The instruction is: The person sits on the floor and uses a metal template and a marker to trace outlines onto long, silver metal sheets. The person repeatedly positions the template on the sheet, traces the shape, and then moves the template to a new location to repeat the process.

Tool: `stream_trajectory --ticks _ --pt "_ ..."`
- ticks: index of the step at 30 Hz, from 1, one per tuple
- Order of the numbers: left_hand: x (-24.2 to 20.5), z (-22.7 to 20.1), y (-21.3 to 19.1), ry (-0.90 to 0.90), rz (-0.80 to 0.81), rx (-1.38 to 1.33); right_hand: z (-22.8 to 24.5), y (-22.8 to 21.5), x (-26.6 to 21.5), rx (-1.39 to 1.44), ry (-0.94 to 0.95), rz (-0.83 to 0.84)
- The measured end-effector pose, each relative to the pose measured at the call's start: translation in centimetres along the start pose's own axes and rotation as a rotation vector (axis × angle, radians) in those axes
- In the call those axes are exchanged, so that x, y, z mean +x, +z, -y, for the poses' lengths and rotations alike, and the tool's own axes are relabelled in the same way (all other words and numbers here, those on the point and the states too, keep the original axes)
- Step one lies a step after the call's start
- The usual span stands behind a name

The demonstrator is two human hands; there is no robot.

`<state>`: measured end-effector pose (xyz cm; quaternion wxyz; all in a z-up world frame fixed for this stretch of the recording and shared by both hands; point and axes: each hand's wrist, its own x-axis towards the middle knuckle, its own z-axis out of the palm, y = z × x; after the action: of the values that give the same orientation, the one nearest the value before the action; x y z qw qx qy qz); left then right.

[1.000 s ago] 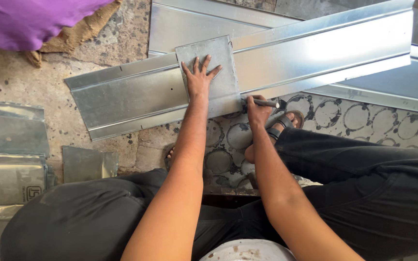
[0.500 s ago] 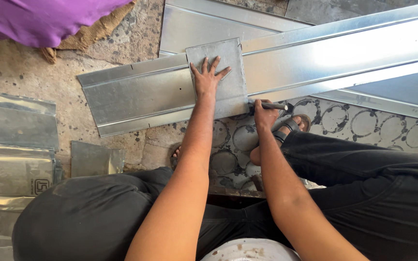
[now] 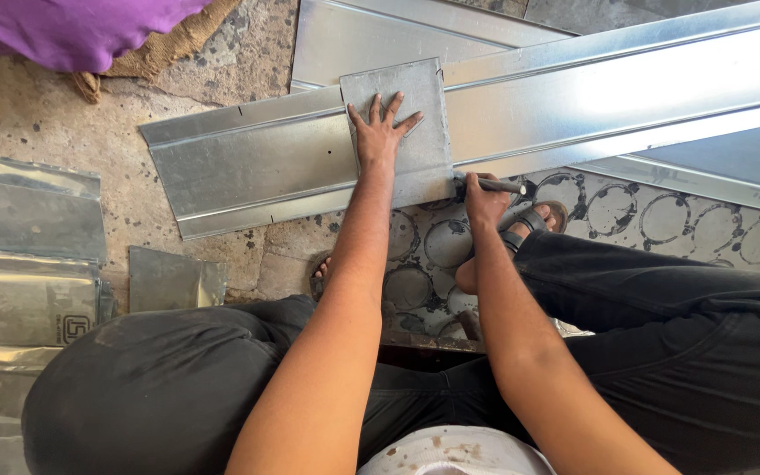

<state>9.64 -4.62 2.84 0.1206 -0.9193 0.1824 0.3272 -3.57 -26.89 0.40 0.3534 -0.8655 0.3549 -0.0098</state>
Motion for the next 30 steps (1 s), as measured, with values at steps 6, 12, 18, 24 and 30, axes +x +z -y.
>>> stream_trajectory --ticks 6,12,18,24,30 --pt "0.0 -0.1 0.2 -0.009 -0.024 -0.014 -0.3 -0.3 0.2 -0.032 -0.002 0.022" --pt "0.6 -0.4 1.2 0.002 -0.007 -0.005 -2.6 0.0 1.6 0.329 0.09 -0.074" --pt "1.5 -3.0 6.0 -0.207 -0.374 -0.246 -4.0 -1.7 5.5 0.26 0.068 -0.426" --pt "-5.5 -2.5 7.9 -0.442 -0.351 -0.69 -1.0 -2.6 2.5 0.134 0.039 -0.31" --pt "-9.7 -1.9 10.9 -1.405 -0.53 -1.551 2.1 -1.5 0.9 0.34 0.171 -0.285"
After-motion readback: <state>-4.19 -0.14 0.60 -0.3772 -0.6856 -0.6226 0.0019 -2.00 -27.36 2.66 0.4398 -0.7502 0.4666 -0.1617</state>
